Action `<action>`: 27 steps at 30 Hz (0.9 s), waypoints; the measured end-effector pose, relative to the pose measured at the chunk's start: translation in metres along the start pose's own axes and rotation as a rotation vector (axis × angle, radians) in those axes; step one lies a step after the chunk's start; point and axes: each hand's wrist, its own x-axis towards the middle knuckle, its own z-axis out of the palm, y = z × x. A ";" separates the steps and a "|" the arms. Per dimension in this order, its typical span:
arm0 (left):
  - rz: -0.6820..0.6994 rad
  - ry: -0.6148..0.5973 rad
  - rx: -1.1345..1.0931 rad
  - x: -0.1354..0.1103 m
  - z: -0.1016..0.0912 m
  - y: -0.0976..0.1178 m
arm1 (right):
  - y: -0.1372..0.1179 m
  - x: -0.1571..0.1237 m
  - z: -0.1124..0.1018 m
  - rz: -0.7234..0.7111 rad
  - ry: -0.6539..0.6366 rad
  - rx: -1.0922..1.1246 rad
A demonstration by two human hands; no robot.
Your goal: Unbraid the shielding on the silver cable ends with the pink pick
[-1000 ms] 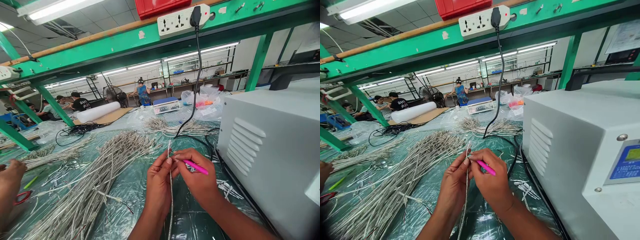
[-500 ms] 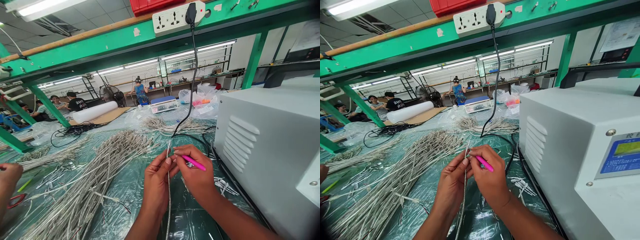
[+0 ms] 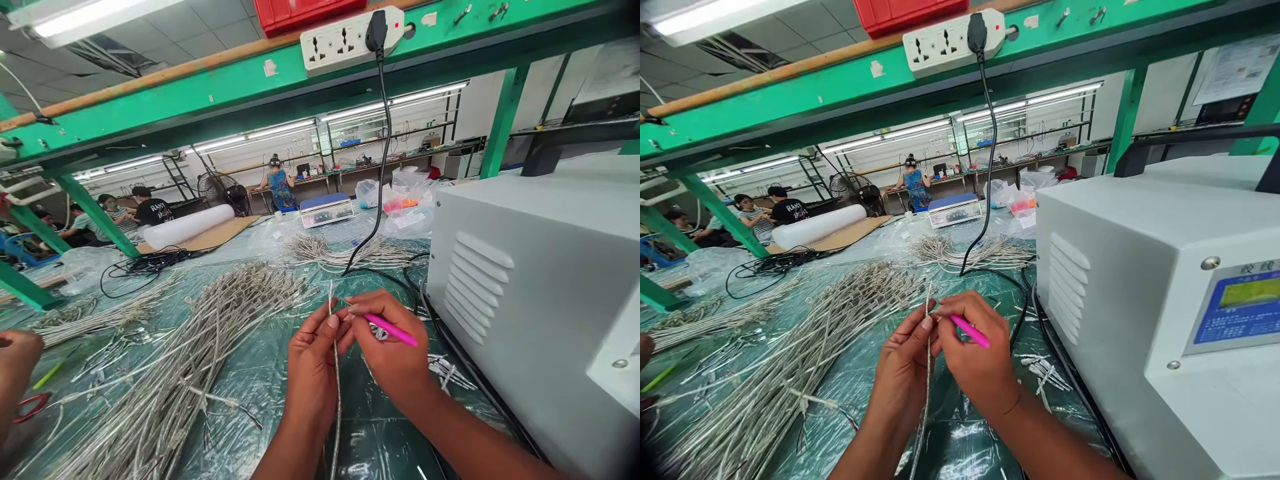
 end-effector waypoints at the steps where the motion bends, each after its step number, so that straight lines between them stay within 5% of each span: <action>1: 0.011 0.013 0.001 0.000 0.000 0.001 | -0.001 -0.001 0.000 -0.006 -0.034 0.002; 27: 0.034 -0.016 0.052 -0.001 -0.001 0.001 | 0.000 -0.001 0.002 -0.011 -0.079 -0.022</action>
